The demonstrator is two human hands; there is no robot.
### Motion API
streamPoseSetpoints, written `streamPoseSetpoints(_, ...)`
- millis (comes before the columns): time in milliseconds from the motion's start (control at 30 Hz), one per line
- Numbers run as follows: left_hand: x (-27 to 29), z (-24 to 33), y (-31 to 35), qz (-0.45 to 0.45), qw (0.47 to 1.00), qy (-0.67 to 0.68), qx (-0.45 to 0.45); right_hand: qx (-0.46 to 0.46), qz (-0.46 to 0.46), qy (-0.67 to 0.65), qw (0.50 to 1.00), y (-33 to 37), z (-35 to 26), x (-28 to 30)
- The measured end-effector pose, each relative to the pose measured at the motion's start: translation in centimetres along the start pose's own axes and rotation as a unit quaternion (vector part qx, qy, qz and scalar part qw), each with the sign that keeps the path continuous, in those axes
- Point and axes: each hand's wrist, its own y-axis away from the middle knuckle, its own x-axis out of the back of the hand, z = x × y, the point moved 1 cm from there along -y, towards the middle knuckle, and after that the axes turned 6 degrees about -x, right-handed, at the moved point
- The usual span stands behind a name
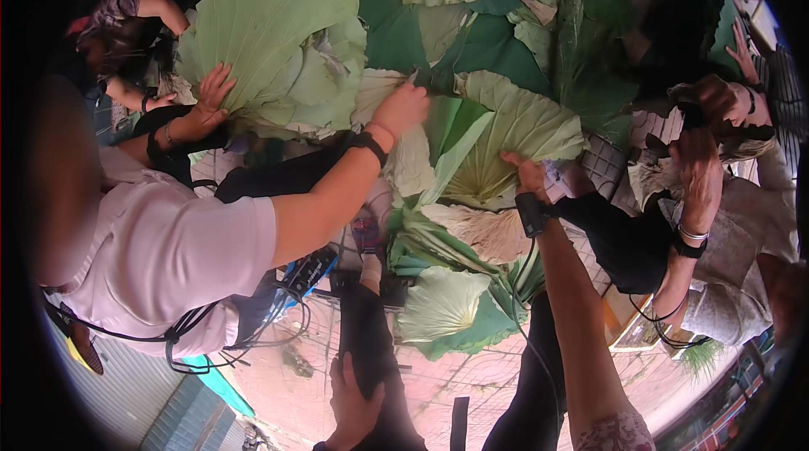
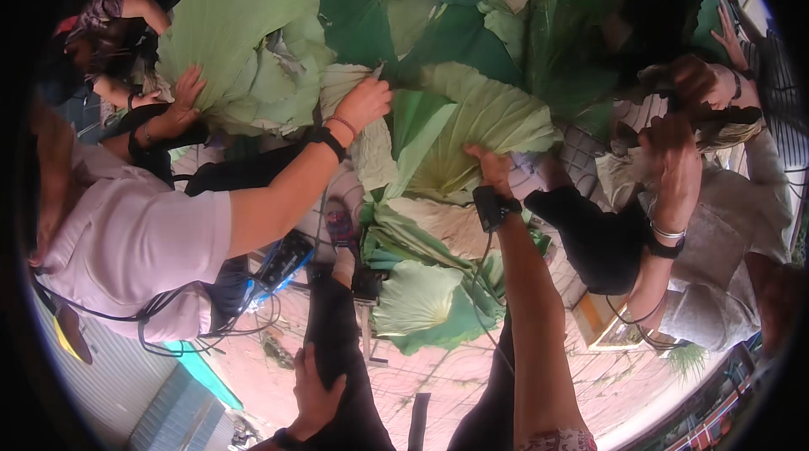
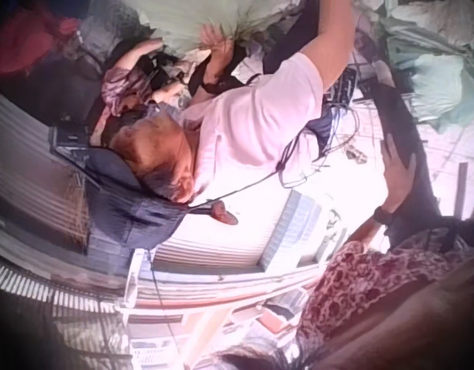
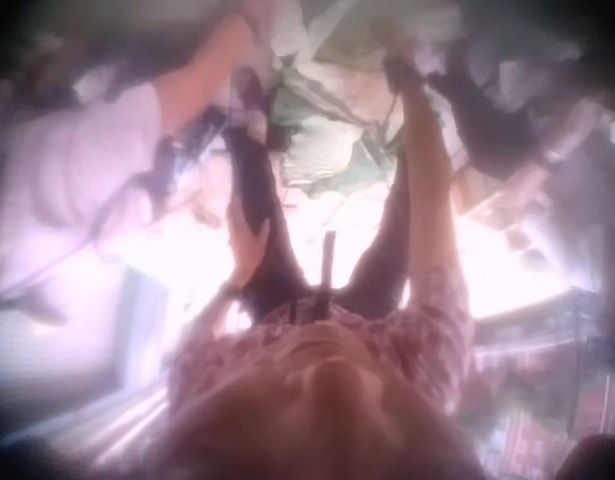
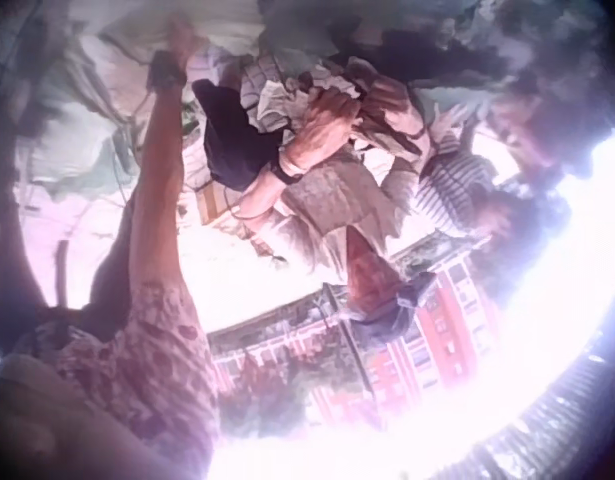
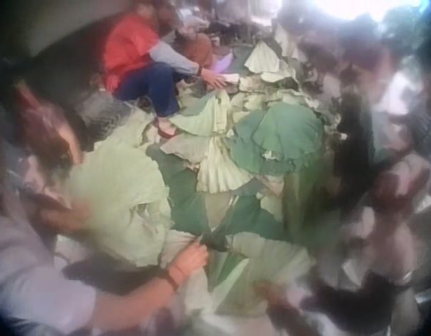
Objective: The person folds large green leaves by hand, repeatedly folding them into smaller bundles and stacking them on the ground. The person handles the leaves one at a time, folding and placing them in a pile.
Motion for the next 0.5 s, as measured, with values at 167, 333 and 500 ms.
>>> streamPoseSetpoints(167,-0.3,0.3,0.2,0.022,0.999,0.001,-0.023,-0.121,-0.037,-0.152,0.98,3.0,-16.0,-0.1)
streamPoseSetpoints(333,0.2,0.9,-0.9,0.045,0.997,0.015,-0.057,-0.012,-0.083,-0.166,0.983,0.5,-37.3,2.4)
streamPoseSetpoints(500,0.6,1.8,-0.5,0.043,0.999,0.011,-0.014,0.134,-0.077,-0.137,0.978,-0.4,-60.2,0.7)
